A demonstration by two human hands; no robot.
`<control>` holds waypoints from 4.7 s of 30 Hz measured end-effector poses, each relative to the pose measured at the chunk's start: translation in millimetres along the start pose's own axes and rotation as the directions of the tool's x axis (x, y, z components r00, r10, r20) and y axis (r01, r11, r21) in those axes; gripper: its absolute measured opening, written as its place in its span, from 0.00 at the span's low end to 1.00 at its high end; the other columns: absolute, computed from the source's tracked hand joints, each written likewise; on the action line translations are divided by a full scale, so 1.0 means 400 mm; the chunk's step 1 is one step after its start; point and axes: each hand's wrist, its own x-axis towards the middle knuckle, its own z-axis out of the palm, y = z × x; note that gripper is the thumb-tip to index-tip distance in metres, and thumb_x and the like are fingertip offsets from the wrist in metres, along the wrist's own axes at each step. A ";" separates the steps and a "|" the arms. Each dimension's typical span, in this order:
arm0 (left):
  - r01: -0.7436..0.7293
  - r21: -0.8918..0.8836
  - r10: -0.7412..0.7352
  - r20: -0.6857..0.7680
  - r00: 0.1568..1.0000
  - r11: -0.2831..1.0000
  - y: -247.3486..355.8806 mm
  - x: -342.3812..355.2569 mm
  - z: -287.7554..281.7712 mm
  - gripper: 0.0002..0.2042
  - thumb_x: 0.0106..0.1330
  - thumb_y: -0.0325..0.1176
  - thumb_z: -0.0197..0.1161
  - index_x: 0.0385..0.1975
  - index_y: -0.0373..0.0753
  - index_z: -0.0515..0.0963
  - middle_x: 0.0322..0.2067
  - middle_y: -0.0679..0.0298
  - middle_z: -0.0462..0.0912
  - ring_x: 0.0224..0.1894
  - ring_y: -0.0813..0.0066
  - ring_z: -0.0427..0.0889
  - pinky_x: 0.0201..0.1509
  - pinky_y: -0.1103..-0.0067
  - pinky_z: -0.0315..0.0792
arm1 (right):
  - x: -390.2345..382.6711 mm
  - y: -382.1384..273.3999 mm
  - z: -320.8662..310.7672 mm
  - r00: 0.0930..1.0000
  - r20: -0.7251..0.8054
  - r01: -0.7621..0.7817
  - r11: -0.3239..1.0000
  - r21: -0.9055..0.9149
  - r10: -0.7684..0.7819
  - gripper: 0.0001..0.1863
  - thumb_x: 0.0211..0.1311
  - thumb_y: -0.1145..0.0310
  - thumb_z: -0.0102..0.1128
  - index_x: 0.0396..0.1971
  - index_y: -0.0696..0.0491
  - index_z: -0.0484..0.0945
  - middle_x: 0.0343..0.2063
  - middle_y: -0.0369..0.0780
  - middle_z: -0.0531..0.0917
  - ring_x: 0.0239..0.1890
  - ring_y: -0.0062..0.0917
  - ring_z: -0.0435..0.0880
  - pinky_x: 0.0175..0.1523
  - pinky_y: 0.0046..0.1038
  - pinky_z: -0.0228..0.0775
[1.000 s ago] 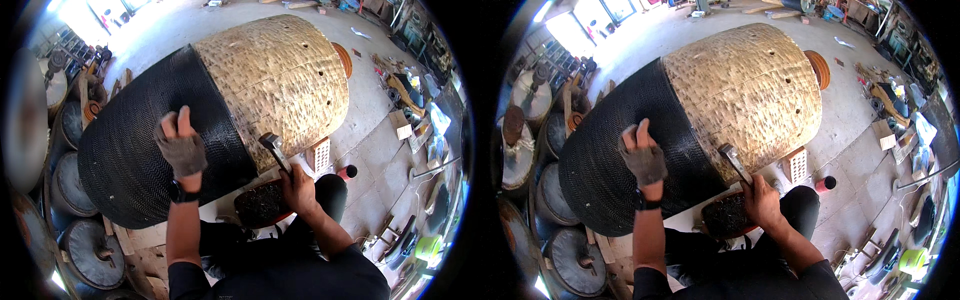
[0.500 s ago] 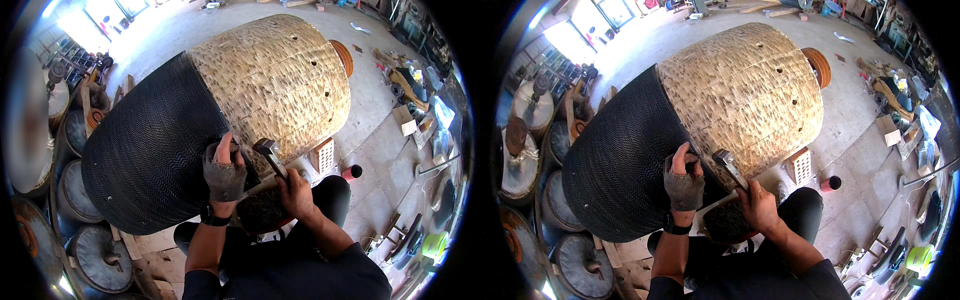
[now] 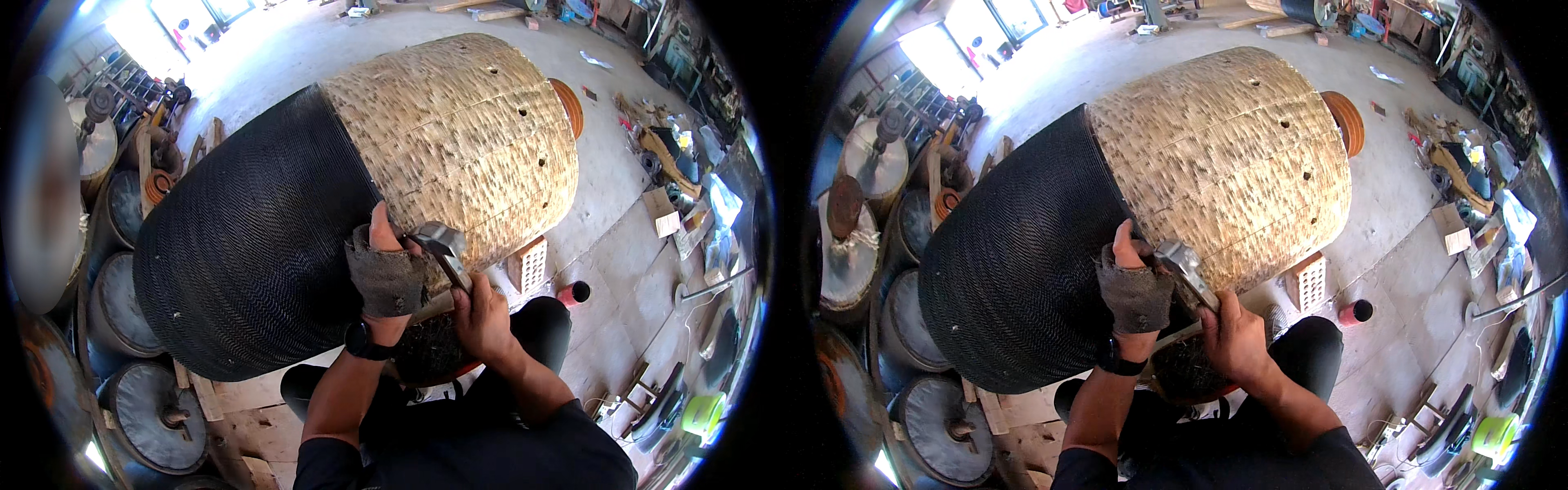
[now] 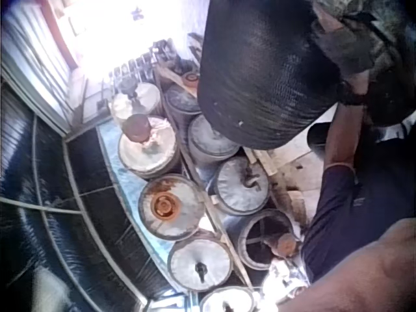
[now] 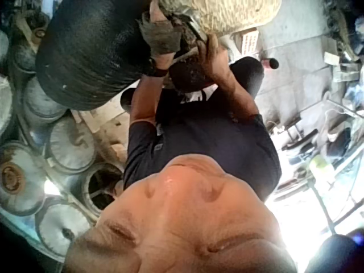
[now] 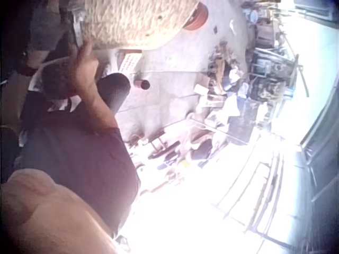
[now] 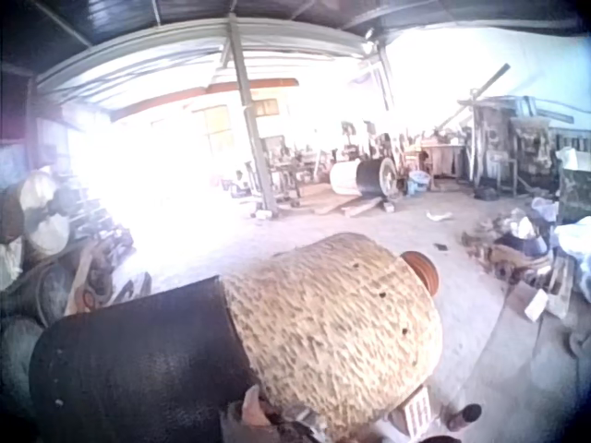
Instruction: The person uses a hammer to drive nails into a large wooden drum, securing a black textured material around part of its circumference.
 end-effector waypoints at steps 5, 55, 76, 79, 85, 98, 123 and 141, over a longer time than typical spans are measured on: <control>0.047 0.003 -0.047 -0.025 0.999 0.999 0.035 -0.010 -0.032 0.37 0.55 0.27 0.66 0.67 0.30 0.60 0.40 0.52 0.77 0.46 0.51 0.75 0.54 0.58 0.66 | 0.005 0.014 0.012 0.996 0.060 -0.056 0.990 -0.133 0.064 0.10 0.68 0.69 0.58 0.40 0.58 0.69 0.23 0.54 0.80 0.26 0.54 0.81 0.29 0.50 0.72; -0.171 -0.126 0.207 0.395 0.895 0.977 0.040 -0.407 0.037 0.09 0.65 0.31 0.53 0.41 0.35 0.75 0.38 0.53 0.79 0.46 0.56 0.80 0.47 0.60 0.74 | -0.012 0.008 0.017 0.948 -0.196 0.265 0.963 0.043 -0.252 0.09 0.71 0.70 0.51 0.35 0.61 0.70 0.21 0.49 0.77 0.24 0.43 0.79 0.32 0.42 0.71; -0.311 -0.147 0.339 0.243 0.909 0.939 -0.069 -0.272 -0.034 0.18 0.59 0.32 0.62 0.49 0.36 0.76 0.43 0.52 0.80 0.43 0.55 0.81 0.45 0.62 0.76 | -0.038 0.030 0.014 0.972 -0.172 0.163 0.987 -0.005 -0.162 0.07 0.69 0.72 0.51 0.36 0.62 0.72 0.22 0.47 0.77 0.23 0.30 0.77 0.30 0.33 0.69; -0.427 0.009 0.427 -0.045 0.903 0.904 -0.141 -0.140 -0.075 0.19 0.55 0.27 0.67 0.49 0.38 0.75 0.43 0.55 0.80 0.43 0.57 0.81 0.47 0.60 0.76 | 0.010 0.022 0.049 0.981 -0.128 0.124 0.980 -0.156 -0.144 0.05 0.66 0.74 0.55 0.34 0.59 0.71 0.21 0.51 0.75 0.23 0.49 0.76 0.30 0.41 0.67; -0.339 0.267 0.407 -0.264 0.875 0.902 -0.229 0.026 -0.139 0.19 0.53 0.22 0.65 0.47 0.38 0.78 0.46 0.57 0.77 0.45 0.58 0.79 0.48 0.59 0.75 | -0.040 0.032 0.027 0.980 -0.151 0.132 0.991 0.026 -0.127 0.09 0.67 0.72 0.55 0.42 0.61 0.73 0.23 0.53 0.79 0.24 0.51 0.80 0.29 0.40 0.71; -0.273 0.405 0.369 -0.179 0.912 0.872 -0.229 0.050 -0.139 0.17 0.56 0.21 0.63 0.47 0.39 0.78 0.46 0.56 0.75 0.47 0.55 0.77 0.52 0.61 0.74 | -0.015 0.041 0.009 0.988 -0.031 0.150 0.987 -0.058 -0.152 0.07 0.68 0.71 0.53 0.36 0.59 0.71 0.25 0.49 0.79 0.26 0.42 0.79 0.32 0.38 0.71; -0.158 -0.061 0.160 0.032 0.987 0.986 -0.009 -0.123 -0.010 0.24 0.57 0.21 0.65 0.56 0.38 0.71 0.39 0.56 0.82 0.43 0.58 0.82 0.52 0.62 0.73 | -0.138 0.136 -0.003 0.996 0.044 -0.078 0.996 0.042 0.076 0.13 0.68 0.64 0.61 0.38 0.57 0.70 0.24 0.55 0.80 0.29 0.55 0.81 0.30 0.48 0.71; 0.018 0.051 -0.023 0.093 0.995 0.999 0.042 -0.102 0.006 0.33 0.54 0.26 0.67 0.62 0.31 0.64 0.42 0.54 0.77 0.45 0.54 0.76 0.54 0.58 0.67 | -0.096 0.068 -0.013 0.997 0.064 -0.041 0.991 -0.125 0.049 0.13 0.69 0.65 0.58 0.41 0.59 0.70 0.23 0.55 0.80 0.28 0.54 0.82 0.31 0.49 0.73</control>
